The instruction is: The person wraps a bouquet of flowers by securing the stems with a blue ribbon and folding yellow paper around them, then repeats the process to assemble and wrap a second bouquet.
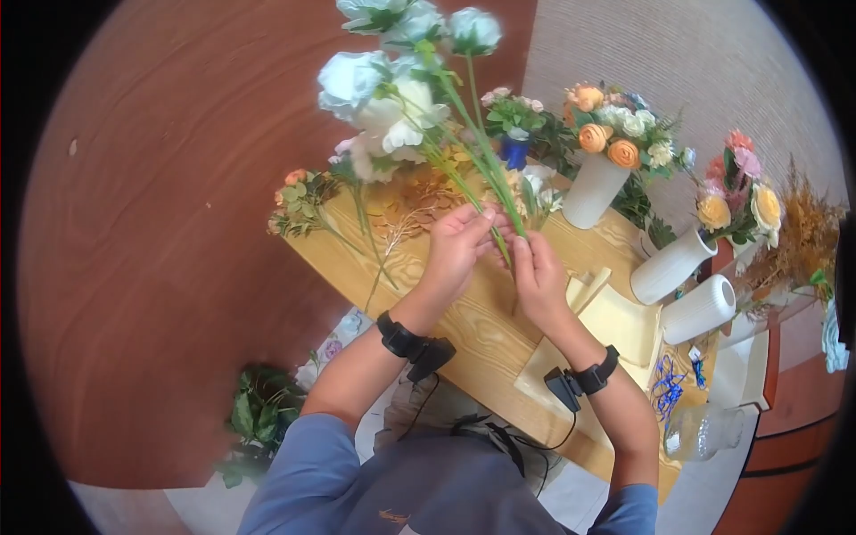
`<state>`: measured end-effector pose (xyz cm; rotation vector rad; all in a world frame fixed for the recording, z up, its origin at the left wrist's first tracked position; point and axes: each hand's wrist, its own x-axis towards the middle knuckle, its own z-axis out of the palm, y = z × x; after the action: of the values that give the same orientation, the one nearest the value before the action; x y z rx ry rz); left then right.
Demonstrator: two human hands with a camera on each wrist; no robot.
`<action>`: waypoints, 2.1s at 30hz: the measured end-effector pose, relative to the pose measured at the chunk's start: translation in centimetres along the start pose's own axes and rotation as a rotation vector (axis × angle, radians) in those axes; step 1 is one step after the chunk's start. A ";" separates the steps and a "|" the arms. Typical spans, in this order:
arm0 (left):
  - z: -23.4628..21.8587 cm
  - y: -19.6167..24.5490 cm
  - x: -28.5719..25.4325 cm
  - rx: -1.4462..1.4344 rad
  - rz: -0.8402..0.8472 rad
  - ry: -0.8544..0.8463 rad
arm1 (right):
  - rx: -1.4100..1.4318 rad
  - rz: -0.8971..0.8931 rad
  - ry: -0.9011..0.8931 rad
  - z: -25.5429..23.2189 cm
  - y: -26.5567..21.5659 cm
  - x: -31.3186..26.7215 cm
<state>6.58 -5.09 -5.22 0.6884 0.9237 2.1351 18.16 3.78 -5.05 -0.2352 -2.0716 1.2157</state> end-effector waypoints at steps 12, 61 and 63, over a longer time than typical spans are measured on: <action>-1.0 0.0 -0.6 0.205 -0.141 0.107 | 0.034 -0.088 0.077 -2.7 -2.1 2.2; -0.8 1.5 0.8 0.209 0.201 0.073 | 0.245 -0.134 0.236 -6.8 -4.5 1.7; -2.5 1.2 0.2 0.262 0.183 0.079 | 0.250 -0.164 0.250 -8.1 -5.2 1.7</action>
<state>4.27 -6.55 -5.76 0.8514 1.2399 2.2356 23.21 7.45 2.51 -0.0924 -1.6735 1.2603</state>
